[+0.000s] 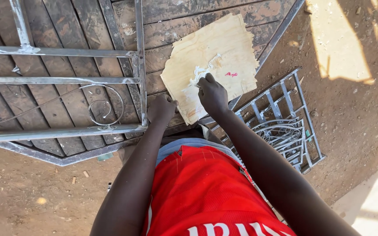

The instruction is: Applying and smoothing filler putty on the joints of a metal frame to prepare it for finishing.

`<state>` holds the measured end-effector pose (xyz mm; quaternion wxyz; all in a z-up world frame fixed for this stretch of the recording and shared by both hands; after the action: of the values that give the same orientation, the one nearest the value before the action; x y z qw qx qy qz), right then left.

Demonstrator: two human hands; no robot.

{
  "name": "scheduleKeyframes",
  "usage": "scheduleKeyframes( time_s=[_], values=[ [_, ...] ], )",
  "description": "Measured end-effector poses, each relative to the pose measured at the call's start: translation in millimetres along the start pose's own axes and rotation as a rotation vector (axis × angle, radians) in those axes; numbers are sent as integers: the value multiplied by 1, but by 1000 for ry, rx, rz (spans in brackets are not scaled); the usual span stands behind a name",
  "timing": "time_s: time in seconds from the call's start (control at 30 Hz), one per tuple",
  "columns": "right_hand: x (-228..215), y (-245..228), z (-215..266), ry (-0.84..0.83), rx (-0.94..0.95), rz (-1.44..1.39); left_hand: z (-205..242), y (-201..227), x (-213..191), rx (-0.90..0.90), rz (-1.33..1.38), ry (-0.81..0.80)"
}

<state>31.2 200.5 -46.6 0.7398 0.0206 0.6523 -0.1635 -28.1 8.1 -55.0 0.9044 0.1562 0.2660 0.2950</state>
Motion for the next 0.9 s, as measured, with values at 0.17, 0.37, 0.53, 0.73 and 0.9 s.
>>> scheduleKeyframes(
  time_s=[0.17, 0.37, 0.53, 0.73, 0.9],
  values=[
    [23, 18, 8, -108, 3, -6, -2, 3, 1, -22, -12, -21],
    [31, 20, 10, -116, 90, -41, -1, -1, -2, -50, 3, -22],
    [22, 29, 5, -255, 84, -147, -2, -1, 2, -43, -1, -17],
    [6, 26, 8, -232, 253, -234, -3, -3, 2, -25, 6, -9],
    [-21, 8, 27, -299, 502, -519, -4, -3, -1, -38, 36, -11]
  ],
)
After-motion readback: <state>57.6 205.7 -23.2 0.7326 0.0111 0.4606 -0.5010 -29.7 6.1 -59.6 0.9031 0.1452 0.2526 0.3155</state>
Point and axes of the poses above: each hand's wrist, its own z-axis away from the middle knuckle, its own x-axis out of the palm, y = z × x, the point moved 3 cm from there along -z, towards the middle knuckle, and after that the axes turned 10 degrees about z, right-handed, at the moved point
